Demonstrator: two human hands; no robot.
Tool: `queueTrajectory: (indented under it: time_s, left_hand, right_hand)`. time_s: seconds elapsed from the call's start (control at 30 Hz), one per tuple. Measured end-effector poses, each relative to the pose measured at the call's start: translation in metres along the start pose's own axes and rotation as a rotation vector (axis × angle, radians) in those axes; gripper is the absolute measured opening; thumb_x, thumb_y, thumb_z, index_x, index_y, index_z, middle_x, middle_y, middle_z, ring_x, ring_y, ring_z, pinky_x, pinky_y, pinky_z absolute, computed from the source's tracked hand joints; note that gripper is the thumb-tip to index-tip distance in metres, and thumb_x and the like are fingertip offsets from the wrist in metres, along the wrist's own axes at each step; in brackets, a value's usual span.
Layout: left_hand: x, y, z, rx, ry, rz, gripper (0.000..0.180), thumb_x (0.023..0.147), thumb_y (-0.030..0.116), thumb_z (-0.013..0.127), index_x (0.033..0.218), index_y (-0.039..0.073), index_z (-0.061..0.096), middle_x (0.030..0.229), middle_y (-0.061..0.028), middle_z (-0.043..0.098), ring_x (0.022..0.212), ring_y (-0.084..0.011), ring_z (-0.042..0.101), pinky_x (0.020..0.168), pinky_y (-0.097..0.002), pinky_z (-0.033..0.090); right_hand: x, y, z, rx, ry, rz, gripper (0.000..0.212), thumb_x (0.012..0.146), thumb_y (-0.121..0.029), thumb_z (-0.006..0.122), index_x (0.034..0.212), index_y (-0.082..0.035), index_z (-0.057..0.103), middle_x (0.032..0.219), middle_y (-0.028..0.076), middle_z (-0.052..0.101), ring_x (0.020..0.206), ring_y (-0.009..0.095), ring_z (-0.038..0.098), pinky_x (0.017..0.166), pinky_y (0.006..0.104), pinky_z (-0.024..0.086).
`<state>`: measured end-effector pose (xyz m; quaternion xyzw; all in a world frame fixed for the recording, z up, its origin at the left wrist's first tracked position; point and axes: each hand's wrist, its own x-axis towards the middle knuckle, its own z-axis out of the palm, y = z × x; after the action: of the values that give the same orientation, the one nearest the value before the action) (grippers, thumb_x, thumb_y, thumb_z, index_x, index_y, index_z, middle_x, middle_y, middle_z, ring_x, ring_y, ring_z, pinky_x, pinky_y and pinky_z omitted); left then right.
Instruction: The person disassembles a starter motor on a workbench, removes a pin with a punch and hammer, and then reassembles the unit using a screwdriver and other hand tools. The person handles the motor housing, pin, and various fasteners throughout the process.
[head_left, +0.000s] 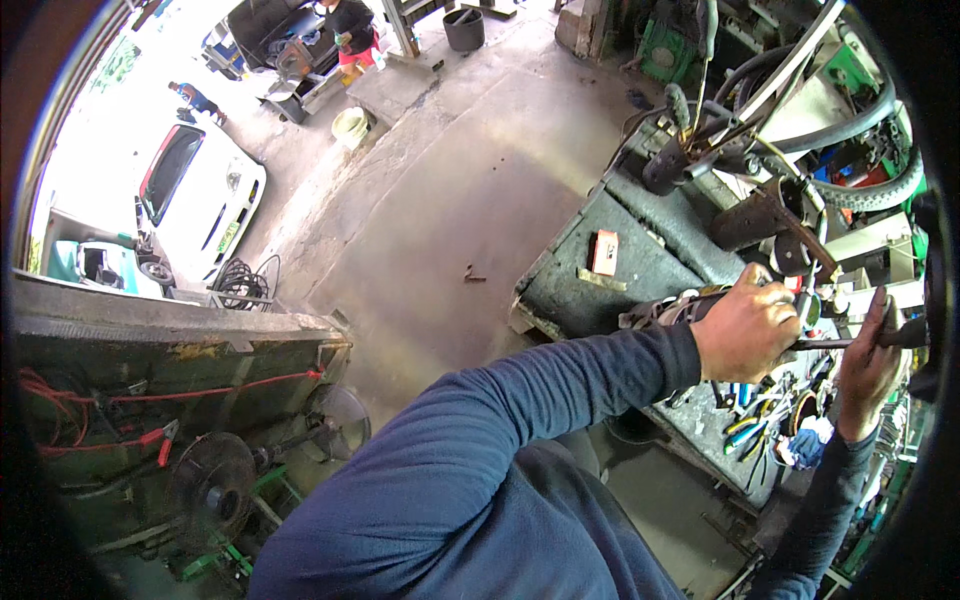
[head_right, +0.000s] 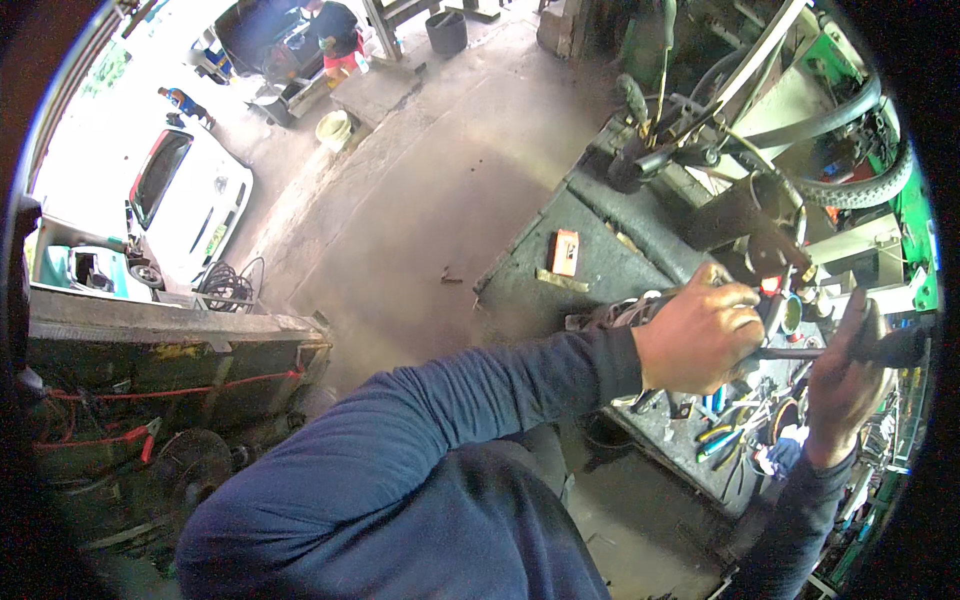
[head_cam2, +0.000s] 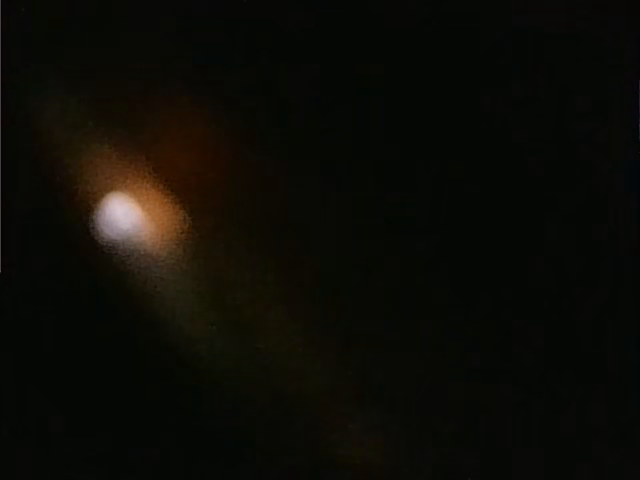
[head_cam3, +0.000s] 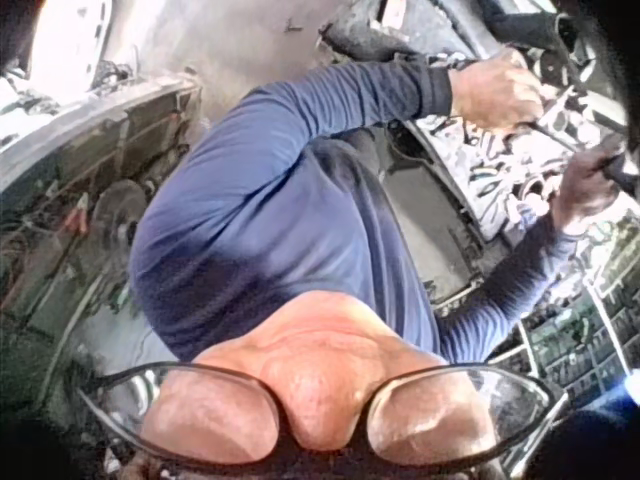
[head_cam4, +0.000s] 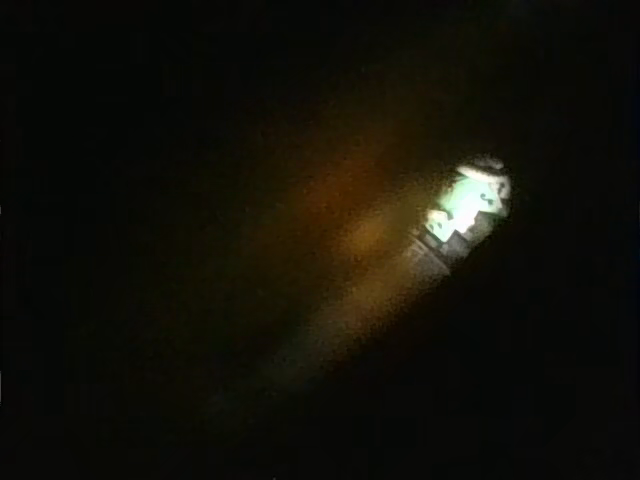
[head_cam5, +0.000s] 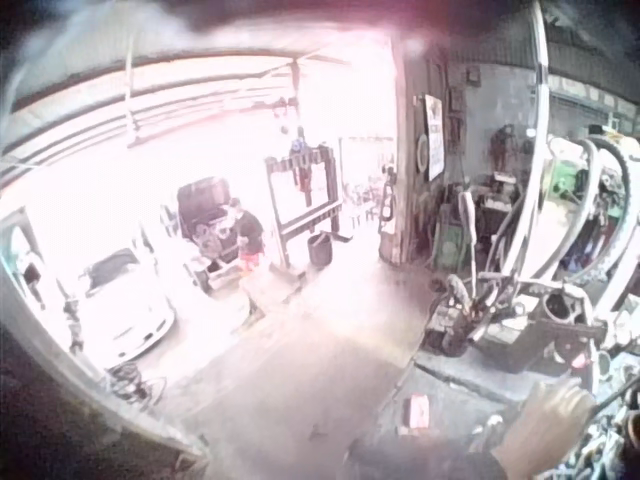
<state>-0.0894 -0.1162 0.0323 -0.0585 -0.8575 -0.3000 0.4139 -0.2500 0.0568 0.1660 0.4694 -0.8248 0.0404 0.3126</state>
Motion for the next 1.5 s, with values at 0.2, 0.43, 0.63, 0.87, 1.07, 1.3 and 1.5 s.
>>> queueTrajectory:
  time_s: [0.2, 0.43, 0.63, 0.87, 1.07, 1.3, 1.5]
  left_hand:
    - [0.001, -0.006, -0.012, 0.0, 0.067, 0.037, 0.026, 0.082, 0.035, 0.079, 0.093, 0.014, 0.068, 0.098, -0.0053, 0.074, 0.11, -0.0247, 0.071, 0.097, -0.0542, 0.042]
    - [0.012, -0.016, -0.028, -0.154, 0.011, 0.061, 0.035, 0.08, 0.029, 0.086, 0.106, 0.009, 0.075, 0.111, -0.0124, 0.076, 0.109, -0.0325, 0.071, 0.1, -0.0455, 0.048]
    - [0.007, -0.01, -0.044, -0.216, 0.058, -0.005, 0.032, 0.074, 0.012, 0.093, 0.097, 0.004, 0.073, 0.107, -0.0113, 0.077, 0.103, -0.031, 0.071, 0.097, -0.0412, 0.053]
    - [0.004, -0.006, -0.045, -0.315, -0.007, -0.088, 0.039, 0.074, 0.027, 0.092, 0.102, 0.009, 0.073, 0.111, -0.0081, 0.075, 0.112, -0.0322, 0.067, 0.103, -0.0428, 0.05]
    - [0.002, -0.006, -0.049, -0.017, -0.076, -0.044, 0.06, 0.072, 0.035, 0.092, 0.121, 0.013, 0.066, 0.138, -0.0135, 0.064, 0.132, -0.0382, 0.057, 0.115, -0.048, 0.043]
    - [0.007, -0.011, -0.047, 0.088, -0.125, -0.037, 0.062, 0.072, 0.045, 0.091, 0.121, 0.013, 0.071, 0.126, -0.0147, 0.067, 0.123, -0.0371, 0.059, 0.109, -0.0457, 0.045]
    - [0.01, -0.006, -0.045, 0.041, -0.108, -0.016, 0.067, 0.071, 0.039, 0.093, 0.124, 0.007, 0.067, 0.125, -0.0143, 0.064, 0.115, -0.0363, 0.058, 0.104, -0.0479, 0.047]
  right_hand:
    - [0.027, -0.092, -0.036, -0.144, 0.0, 0.494, 0.043, 0.112, -0.036, 0.049, 0.115, -0.003, 0.076, 0.103, 0.023, 0.075, 0.093, 0.042, 0.073, 0.078, 0.0492, 0.057]
    - [0.05, -0.076, -0.044, 0.255, 0.262, -0.305, 0.023, 0.09, -0.029, 0.071, 0.095, -0.007, 0.073, 0.086, 0.014, 0.072, 0.081, 0.037, 0.069, 0.075, 0.0468, 0.05]
    - [0.08, -0.061, -0.033, 0.409, 0.165, -0.675, 0.02, 0.092, -0.026, 0.075, 0.091, -0.008, 0.068, 0.086, 0.009, 0.07, 0.085, 0.031, 0.068, 0.081, 0.0427, 0.048]
    - [0.113, -0.055, -0.037, 0.541, 0.303, -1.219, 0.026, 0.09, -0.028, 0.073, 0.097, -0.005, 0.064, 0.098, 0.016, 0.058, 0.092, 0.038, 0.058, 0.085, 0.0491, 0.048]
    - [0.089, -0.065, -0.015, 0.458, 0.335, -0.784, 0.022, 0.08, -0.024, 0.081, 0.084, -0.011, 0.064, 0.081, 0.005, 0.063, 0.081, 0.029, 0.064, 0.08, 0.0437, 0.048]
    - [0.074, -0.068, -0.025, 0.367, 0.305, -0.652, 0.024, 0.069, -0.026, 0.082, 0.07, -0.015, 0.061, 0.071, 0.001, 0.061, 0.07, 0.025, 0.059, 0.075, 0.0399, 0.045]
    - [0.065, -0.073, -0.041, 0.29, 0.206, -0.562, 0.03, 0.083, -0.006, 0.08, 0.067, -0.008, 0.055, 0.068, 0.01, 0.058, 0.066, 0.032, 0.058, 0.075, 0.0428, 0.049]
